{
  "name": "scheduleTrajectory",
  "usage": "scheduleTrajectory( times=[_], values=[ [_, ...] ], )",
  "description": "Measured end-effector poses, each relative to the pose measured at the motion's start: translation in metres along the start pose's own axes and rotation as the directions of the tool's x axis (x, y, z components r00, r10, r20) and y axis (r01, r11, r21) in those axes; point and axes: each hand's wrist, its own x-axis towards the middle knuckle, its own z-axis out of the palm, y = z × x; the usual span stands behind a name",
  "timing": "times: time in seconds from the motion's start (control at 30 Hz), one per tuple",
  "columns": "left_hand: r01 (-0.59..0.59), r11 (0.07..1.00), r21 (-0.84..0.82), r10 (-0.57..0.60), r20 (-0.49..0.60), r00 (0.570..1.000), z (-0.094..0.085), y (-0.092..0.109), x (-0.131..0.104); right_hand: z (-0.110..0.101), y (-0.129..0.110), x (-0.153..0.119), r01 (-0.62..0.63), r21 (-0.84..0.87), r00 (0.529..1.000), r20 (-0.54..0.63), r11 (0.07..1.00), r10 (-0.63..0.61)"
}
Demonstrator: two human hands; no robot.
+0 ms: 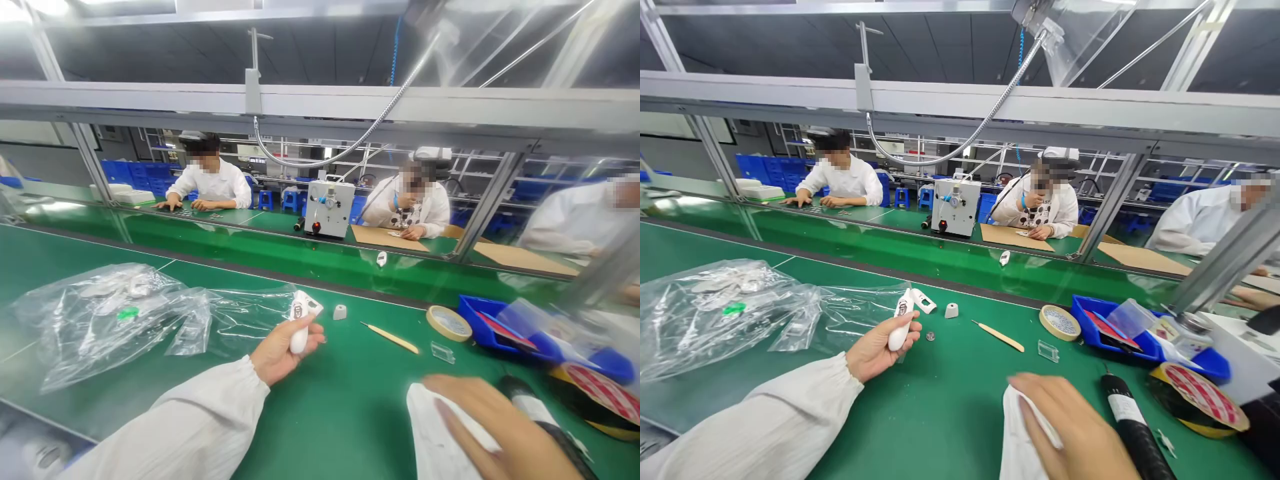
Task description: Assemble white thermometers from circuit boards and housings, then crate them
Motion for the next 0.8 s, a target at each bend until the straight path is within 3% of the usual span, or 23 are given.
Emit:
scheduleTrajectory(
  times=[0.07,0.13,0.23,0.33,0.57,0.8],
  values=[
    [-0.024,0.999,-0.030,0.023,-0.016,1.000,-0.003,0.003,0.001,0.032,-0.028,0.031,0.052,-0.066,0.989,0.140,0.996,-0.042],
    [-0.037,0.997,-0.070,0.037,-0.007,0.999,-0.005,0.006,0.002,0.066,-0.045,0.057,0.087,-0.125,0.943,0.331,0.988,-0.041],
    [-0.045,0.989,-0.140,0.052,0.043,0.998,-0.007,0.009,0.004,0.111,-0.048,0.084,0.134,-0.135,0.908,0.414,0.982,-0.067],
    [-0.025,0.982,-0.189,0.044,0.096,0.994,-0.008,0.012,0.005,0.141,-0.042,0.094,0.169,-0.163,0.889,0.452,0.972,-0.078],
    [-0.011,0.972,-0.233,0.038,0.111,0.993,-0.007,0.012,0.004,0.157,-0.037,0.091,0.139,-0.160,0.897,0.439,0.977,-0.055],
    [-0.051,0.985,-0.168,0.067,0.090,0.994,-0.006,0.007,0.003,0.146,-0.024,0.094,-0.066,0.108,0.957,0.289,0.992,0.032]
  ],
)
